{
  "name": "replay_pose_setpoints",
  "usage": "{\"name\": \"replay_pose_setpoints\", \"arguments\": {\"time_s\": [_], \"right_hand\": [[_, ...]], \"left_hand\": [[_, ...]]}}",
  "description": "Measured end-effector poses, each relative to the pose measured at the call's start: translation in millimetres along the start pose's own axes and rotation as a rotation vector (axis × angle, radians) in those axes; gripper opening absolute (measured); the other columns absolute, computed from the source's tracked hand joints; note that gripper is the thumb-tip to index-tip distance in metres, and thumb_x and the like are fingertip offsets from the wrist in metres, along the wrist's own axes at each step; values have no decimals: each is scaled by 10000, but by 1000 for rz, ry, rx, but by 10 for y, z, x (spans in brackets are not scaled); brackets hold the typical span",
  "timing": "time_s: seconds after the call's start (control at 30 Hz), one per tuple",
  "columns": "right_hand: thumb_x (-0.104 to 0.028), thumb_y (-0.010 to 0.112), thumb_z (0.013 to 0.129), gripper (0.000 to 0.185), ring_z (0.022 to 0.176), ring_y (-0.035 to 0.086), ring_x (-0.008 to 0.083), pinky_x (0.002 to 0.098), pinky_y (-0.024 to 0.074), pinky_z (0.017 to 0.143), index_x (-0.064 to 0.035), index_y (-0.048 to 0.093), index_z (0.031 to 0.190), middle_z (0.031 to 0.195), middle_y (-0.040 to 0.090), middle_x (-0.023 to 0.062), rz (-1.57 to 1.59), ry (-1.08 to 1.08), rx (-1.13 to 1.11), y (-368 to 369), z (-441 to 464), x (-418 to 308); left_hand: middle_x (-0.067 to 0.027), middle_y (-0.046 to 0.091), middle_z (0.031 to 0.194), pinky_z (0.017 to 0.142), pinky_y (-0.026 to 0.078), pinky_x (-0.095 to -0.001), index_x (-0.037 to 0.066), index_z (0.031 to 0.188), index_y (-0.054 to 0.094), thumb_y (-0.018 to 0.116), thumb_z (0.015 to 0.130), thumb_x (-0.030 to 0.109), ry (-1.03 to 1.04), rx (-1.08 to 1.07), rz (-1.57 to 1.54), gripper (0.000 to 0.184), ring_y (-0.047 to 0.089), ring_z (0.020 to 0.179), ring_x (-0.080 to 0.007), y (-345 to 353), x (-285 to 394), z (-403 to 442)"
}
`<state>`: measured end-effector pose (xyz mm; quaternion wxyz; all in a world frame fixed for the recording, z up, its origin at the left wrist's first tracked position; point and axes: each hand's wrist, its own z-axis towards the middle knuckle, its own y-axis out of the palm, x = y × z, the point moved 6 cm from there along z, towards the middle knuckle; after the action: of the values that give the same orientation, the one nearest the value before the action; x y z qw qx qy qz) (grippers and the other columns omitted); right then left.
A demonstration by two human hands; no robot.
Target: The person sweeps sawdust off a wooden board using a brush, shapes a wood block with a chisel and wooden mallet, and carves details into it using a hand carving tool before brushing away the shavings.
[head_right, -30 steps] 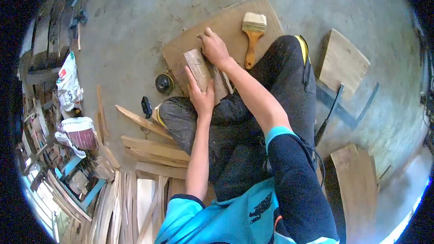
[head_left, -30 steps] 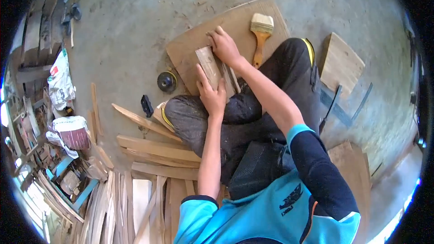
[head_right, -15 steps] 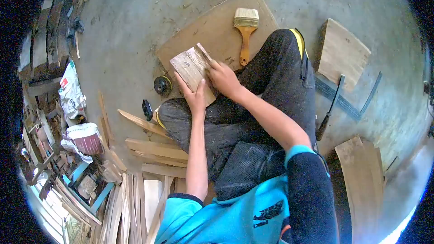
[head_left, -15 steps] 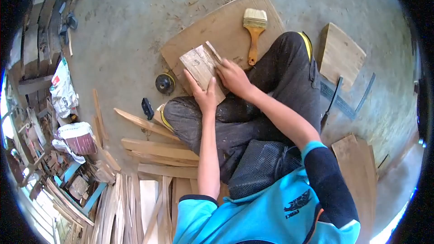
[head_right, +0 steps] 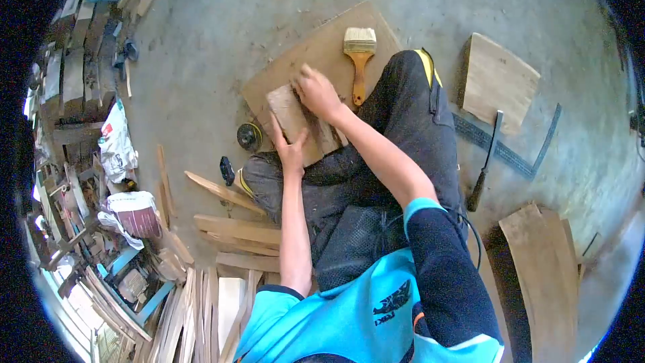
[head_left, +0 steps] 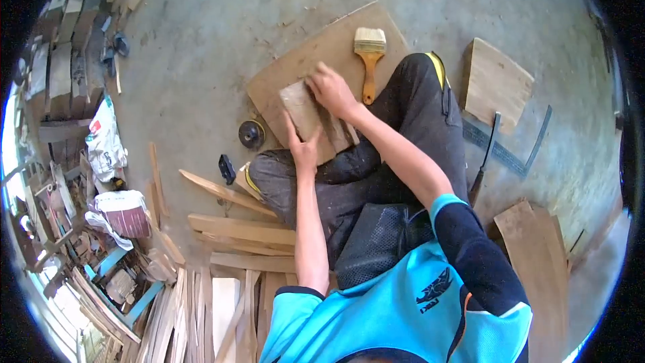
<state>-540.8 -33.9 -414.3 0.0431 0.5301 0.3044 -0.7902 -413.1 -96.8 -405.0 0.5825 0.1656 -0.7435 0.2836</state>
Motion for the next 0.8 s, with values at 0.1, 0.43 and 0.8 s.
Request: {"name": "replay_pose_setpoints", "arguments": {"time_s": [0.1, 0.43, 0.8], "right_hand": [[-129, 474, 787, 140, 653, 495, 330, 388, 415, 590, 1, 518, 759, 702, 469, 146, -64, -32, 147, -234, 114, -117], [-333, 535, 759, 326, 807, 507, 342, 394, 426, 668, -41, 559, 903, 876, 521, 203, -30, -26, -440, -281, -549, -54], [-264, 520, 754, 444, 847, 533, 379, 446, 439, 671, -80, 380, 1133, 966, 536, 202, -417, 341, -308, -395, -296, 969]], "left_hand": [[-119, 254, 1310, 966, 220, -310, 38, 1303, 162, 628, 661, 19, 75, -20, 52, 794, 278, 1172, -214, 5, 128, -74], [-101, 464, 1106, 813, 416, -403, 62, 1153, 382, 574, 729, 206, -203, 394, -1014, 488, 468, 987, -263, -644, -158, -153], [-43, 461, 1056, 866, 354, -368, 104, 1167, 364, 649, 561, -18, -5, 427, -945, 681, 436, 986, -216, -845, -58, -585]]}}
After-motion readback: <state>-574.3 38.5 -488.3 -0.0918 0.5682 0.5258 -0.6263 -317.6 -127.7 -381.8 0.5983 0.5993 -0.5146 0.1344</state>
